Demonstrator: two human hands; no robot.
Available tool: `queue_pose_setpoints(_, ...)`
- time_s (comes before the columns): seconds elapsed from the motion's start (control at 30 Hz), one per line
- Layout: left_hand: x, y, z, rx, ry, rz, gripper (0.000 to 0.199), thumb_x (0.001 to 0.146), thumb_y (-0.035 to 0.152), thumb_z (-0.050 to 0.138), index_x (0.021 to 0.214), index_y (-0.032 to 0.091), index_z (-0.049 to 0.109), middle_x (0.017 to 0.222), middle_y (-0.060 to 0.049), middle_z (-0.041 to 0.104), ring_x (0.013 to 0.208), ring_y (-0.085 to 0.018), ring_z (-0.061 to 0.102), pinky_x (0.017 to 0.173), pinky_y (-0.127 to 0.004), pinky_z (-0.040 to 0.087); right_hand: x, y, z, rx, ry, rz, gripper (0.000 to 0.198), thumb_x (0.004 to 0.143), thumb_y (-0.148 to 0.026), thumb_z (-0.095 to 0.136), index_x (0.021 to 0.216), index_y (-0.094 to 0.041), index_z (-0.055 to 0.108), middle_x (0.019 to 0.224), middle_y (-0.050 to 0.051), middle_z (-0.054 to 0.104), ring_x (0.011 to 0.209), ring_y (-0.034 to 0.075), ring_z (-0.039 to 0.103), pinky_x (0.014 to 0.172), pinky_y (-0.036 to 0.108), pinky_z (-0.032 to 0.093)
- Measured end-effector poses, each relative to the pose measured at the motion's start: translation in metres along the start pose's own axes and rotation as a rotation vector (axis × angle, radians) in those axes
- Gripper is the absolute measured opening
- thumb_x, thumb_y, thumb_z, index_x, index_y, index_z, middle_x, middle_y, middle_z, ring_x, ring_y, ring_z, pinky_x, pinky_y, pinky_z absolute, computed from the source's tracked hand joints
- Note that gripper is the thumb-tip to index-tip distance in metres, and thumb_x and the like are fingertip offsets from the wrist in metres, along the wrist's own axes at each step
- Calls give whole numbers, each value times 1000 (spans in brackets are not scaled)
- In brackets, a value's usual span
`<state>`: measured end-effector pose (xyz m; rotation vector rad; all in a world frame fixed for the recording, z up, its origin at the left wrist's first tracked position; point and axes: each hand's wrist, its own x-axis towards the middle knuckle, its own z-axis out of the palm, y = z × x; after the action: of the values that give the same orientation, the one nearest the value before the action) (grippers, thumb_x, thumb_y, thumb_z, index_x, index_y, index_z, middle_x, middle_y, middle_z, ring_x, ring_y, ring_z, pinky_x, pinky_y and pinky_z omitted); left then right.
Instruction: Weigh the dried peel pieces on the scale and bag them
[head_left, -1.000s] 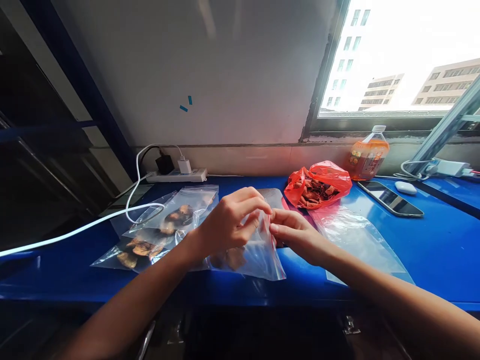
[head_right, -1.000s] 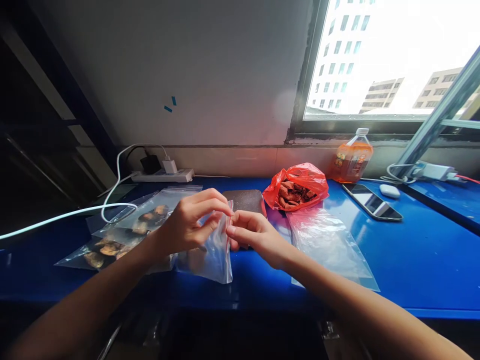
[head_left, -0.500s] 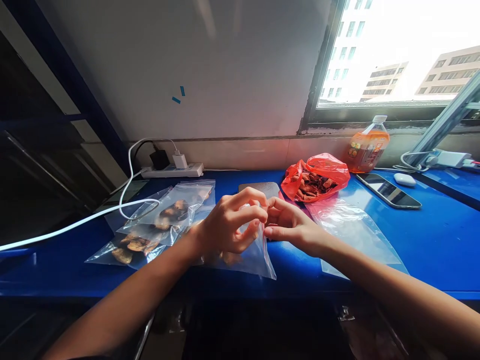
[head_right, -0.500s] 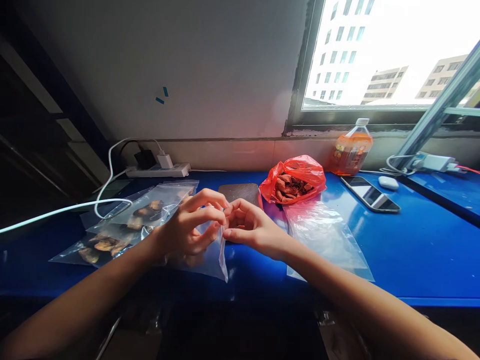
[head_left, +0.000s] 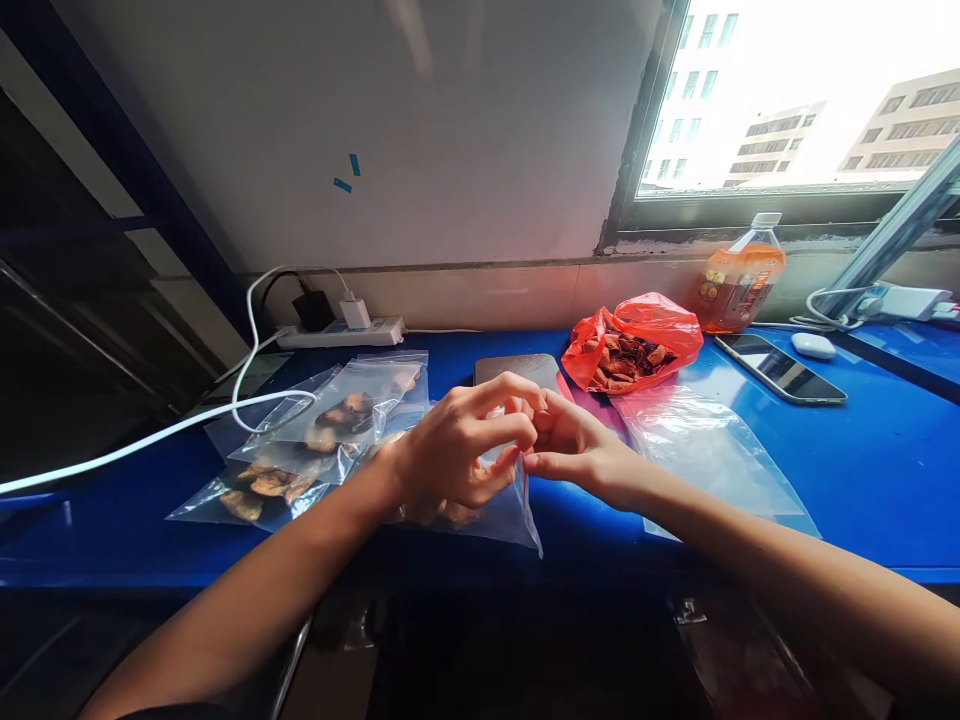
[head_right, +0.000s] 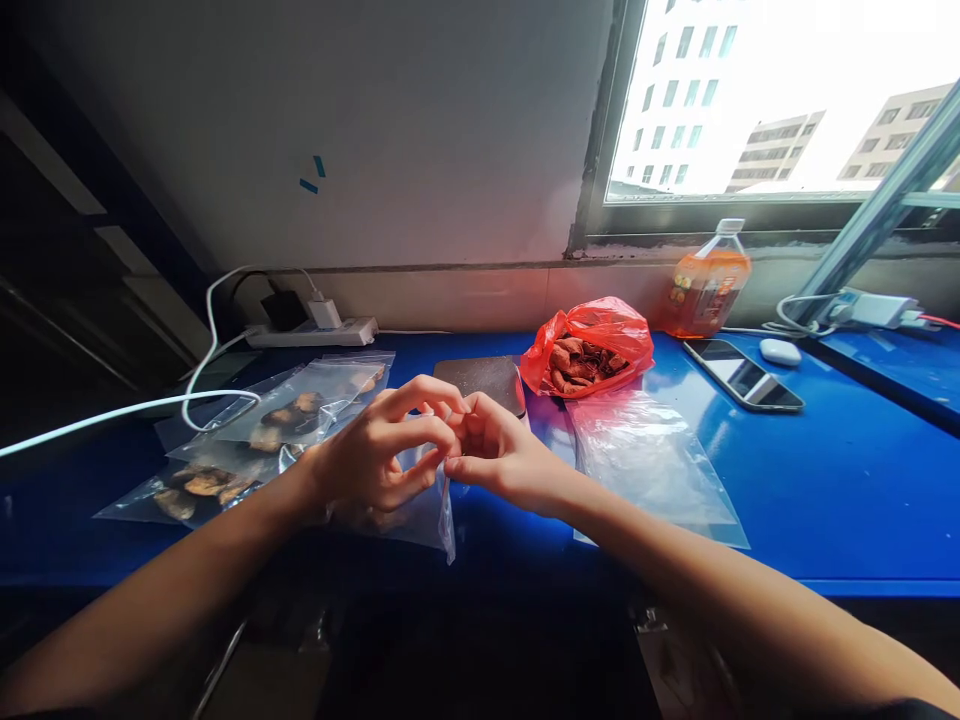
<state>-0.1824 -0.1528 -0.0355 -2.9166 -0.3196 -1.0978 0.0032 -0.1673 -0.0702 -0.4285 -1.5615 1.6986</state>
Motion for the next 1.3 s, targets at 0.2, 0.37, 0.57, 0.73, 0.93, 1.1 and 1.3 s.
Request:
queue_pose_setpoints(0.2,-1,0,1,-30,1,0,12,75,6,56,81,16,58,107,-9,53,81,-15,58,70,-31,54,0,1,-2,25,-7,28,45,76,-29,74,109,-22,43,91,-2,55,83,12,54,74,26,44)
queue_pose_setpoints(0.37,1,1,0,-12,-44,-20,13,75,6,56,81,16,60,109,-10,54,83,-16,59,71,-32,54,0,5,-3,23,37,23,43,77,-26,73,106,-22,42,88,-3,56,80,11,54,72,25,43)
queue_pose_setpoints(0.57,3,0,-2,22,-101,-19,12,80,8,55,84,16,63,111,-10,56,85,-15,60,70,-29,53,0,4,-5,22,70,20,37,76,-25,73,95,-20,41,84,-3,59,76,9,54,67,22,42)
queue_pose_setpoints(0.73,5,-2,-4,36,-136,-20,12,84,10,53,85,17,63,104,-9,60,90,-16,61,74,-28,53,-1,-2,-6,-20,101,90,38,74,-25,74,90,-20,41,80,-4,59,70,8,53,62,20,39)
queue_pose_setpoints(0.93,7,-3,-5,48,-106,14,13,87,10,53,84,15,64,97,-10,64,87,-16,63,76,-28,54,0,-2,-6,-2,135,99,43,71,-26,78,90,-21,40,77,-5,59,65,7,52,59,20,39)
queue_pose_setpoints(1.1,7,-4,-6,38,-67,33,11,87,8,54,83,15,62,96,-10,67,89,-15,65,81,-27,55,1,-3,-5,42,160,120,43,69,-26,78,89,-21,40,75,-5,59,64,8,54,59,21,40)
queue_pose_setpoints(1.3,6,-6,-6,60,29,67,10,84,7,58,83,16,60,97,-8,72,92,-15,69,81,-26,57,1,-8,-1,210,216,127,45,64,-17,78,90,-22,41,67,-9,57,56,6,52,55,21,40)
